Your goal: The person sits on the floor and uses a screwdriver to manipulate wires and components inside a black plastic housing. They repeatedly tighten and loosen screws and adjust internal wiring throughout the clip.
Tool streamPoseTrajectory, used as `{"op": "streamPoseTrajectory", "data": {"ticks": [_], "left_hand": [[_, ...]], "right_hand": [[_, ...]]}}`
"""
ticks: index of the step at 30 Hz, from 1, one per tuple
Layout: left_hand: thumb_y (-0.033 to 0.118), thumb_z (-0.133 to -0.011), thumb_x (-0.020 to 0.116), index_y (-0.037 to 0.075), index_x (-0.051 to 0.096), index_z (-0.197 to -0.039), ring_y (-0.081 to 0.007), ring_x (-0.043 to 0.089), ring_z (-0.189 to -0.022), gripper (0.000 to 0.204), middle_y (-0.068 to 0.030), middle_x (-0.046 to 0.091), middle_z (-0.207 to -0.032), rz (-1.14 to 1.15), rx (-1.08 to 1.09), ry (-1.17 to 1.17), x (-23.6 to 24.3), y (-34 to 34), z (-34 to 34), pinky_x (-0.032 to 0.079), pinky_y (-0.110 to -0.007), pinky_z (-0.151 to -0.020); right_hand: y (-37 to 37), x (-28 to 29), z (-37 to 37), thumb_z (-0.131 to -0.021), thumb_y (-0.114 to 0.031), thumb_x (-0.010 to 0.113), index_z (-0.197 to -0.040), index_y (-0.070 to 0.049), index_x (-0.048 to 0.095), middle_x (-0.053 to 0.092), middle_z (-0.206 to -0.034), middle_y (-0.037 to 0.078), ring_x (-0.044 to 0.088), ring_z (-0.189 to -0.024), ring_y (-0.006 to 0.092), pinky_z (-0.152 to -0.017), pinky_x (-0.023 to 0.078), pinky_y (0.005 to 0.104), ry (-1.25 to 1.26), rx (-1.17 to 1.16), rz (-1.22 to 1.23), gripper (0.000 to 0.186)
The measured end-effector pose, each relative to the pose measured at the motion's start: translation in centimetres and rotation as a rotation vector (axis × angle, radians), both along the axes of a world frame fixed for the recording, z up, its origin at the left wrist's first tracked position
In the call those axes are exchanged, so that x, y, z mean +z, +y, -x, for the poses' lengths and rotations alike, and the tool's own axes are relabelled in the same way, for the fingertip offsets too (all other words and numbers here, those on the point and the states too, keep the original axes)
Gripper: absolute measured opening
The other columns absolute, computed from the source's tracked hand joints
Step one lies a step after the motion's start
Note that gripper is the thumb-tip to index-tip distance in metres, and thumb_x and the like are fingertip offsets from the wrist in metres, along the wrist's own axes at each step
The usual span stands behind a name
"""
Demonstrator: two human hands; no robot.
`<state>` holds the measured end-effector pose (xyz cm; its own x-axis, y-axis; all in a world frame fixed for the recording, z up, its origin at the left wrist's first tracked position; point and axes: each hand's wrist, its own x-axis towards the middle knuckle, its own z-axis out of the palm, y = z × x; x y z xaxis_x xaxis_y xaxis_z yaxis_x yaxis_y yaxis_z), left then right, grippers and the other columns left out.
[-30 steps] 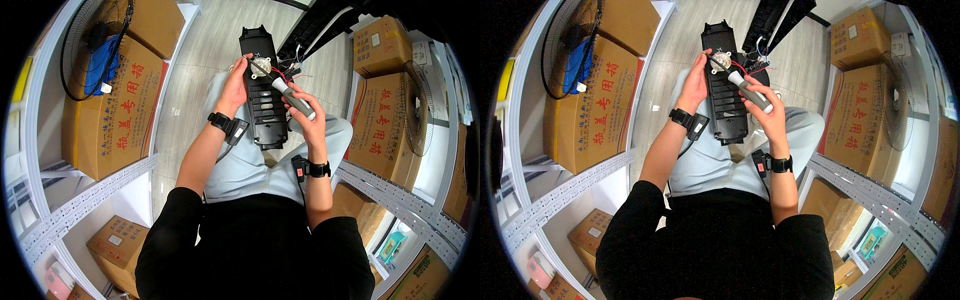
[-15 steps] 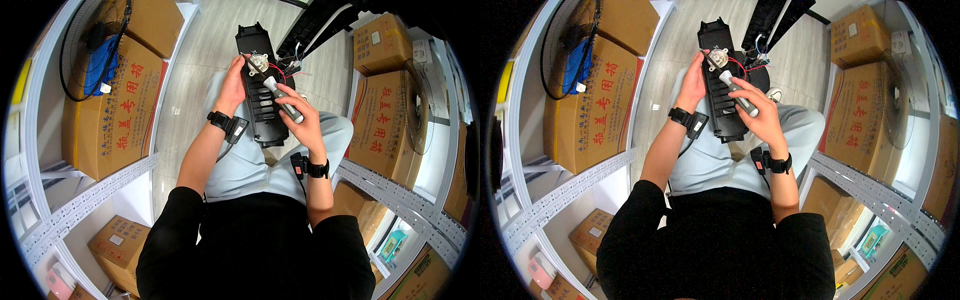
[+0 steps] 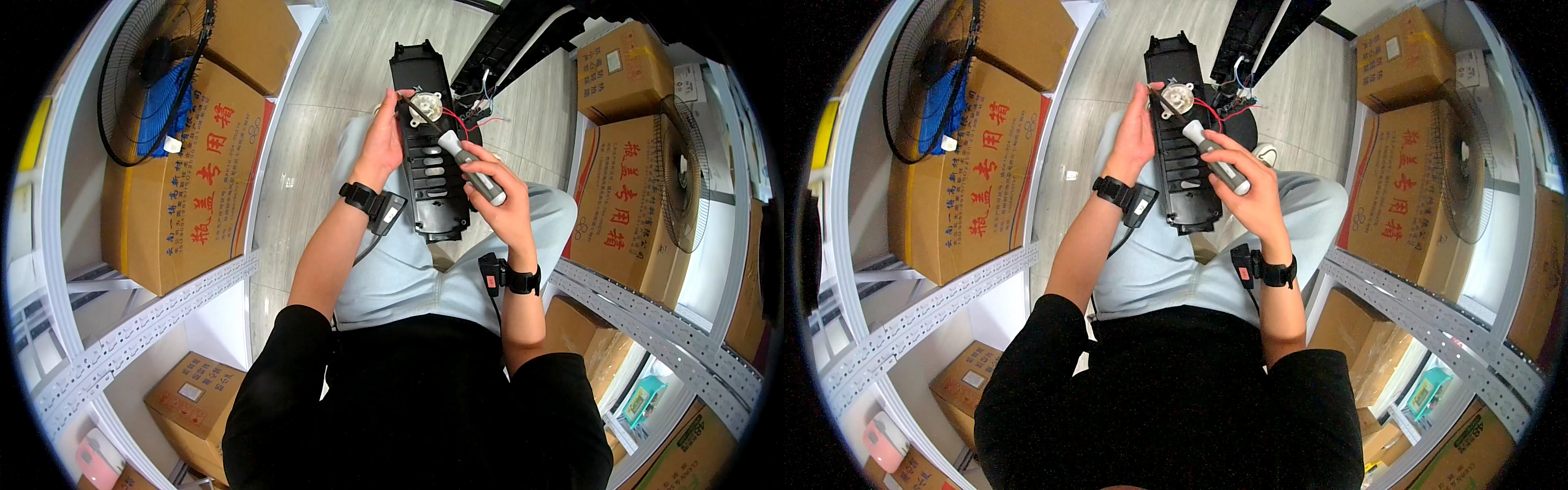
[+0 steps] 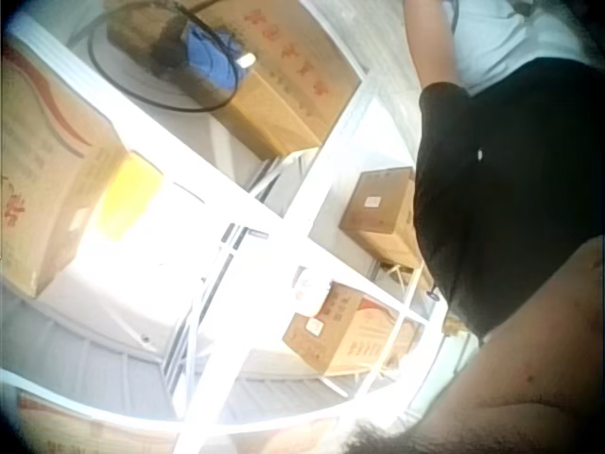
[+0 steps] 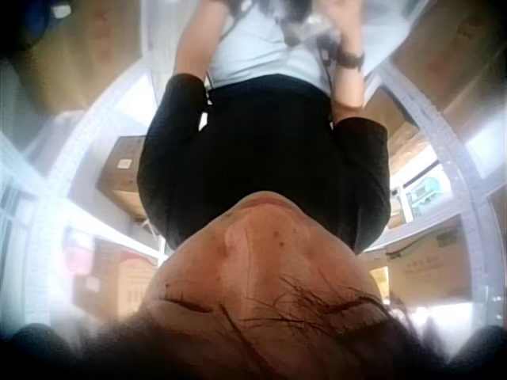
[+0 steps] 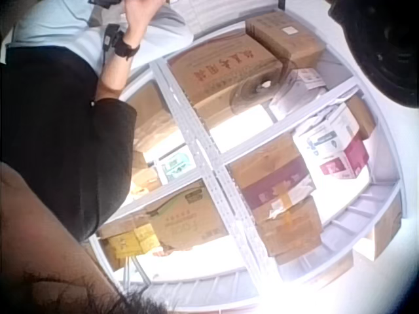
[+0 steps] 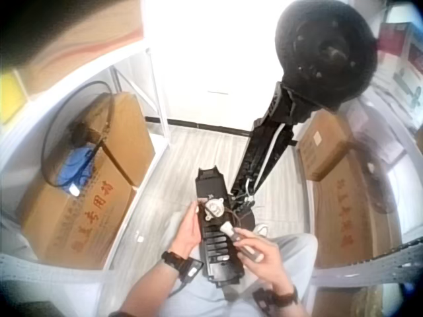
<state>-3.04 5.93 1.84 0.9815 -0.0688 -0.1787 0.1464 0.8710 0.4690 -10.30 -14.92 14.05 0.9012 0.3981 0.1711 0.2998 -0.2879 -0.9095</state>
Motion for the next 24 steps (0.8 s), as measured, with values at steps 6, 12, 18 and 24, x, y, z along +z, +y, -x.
{"op": "streamPoseTrajectory", "data": {"ticks": [6,12,18,24], "left_hand": [[0.040,-0.104,0.049,0.012,0.058,-0.116,-0.0220,0.061,-0.114,0.032,-0.0084,0.063,-0.121,-0.139,0.039,-0.014,-0.4,0.1,-0.1,0.051,-0.040,-0.097],[0.039,-0.104,0.052,0.011,0.062,-0.114,-0.0192,0.063,-0.104,0.031,-0.0061,0.064,-0.111,-0.078,0.044,0.042,0.8,-0.2,0.1,0.054,-0.037,-0.091],[0.040,-0.104,0.050,0.012,0.060,-0.121,-0.0210,0.062,-0.110,0.034,-0.0070,0.063,-0.118,-0.107,0.021,0.024,0.3,0.0,0.0,0.052,-0.039,-0.095],[0.021,-0.101,0.058,0.011,0.056,-0.134,-0.0173,0.061,-0.108,0.035,-0.0050,0.062,-0.119,-0.122,0.094,-0.018,1.1,-0.4,0.3,0.051,-0.034,-0.094]], "right_hand": [[-0.1,0.0,0.1,-0.077,0.008,0.066,-0.107,-0.007,0.070,0.064,-0.133,0.009,0.063,-0.121,0.0254,-0.101,0.048,0.0351,0.018,-0.001,0.006,0.034],[0.1,0.0,0.3,-0.077,0.007,0.069,-0.108,-0.010,0.072,0.063,-0.132,0.009,0.064,-0.116,0.0265,-0.097,0.050,0.0352,-0.124,-0.022,0.133,0.035],[0.3,0.4,0.2,-0.079,0.003,0.073,-0.106,-0.008,0.072,0.066,-0.127,0.010,0.065,-0.111,0.0244,-0.094,0.051,0.0340,-0.179,-0.068,0.114,0.029],[0.0,1.7,0.3,-0.080,0.000,0.076,-0.107,-0.003,0.067,0.070,-0.118,0.017,0.068,-0.107,0.0238,-0.092,0.052,0.0335,-0.206,-0.233,-0.094,0.029]]}}
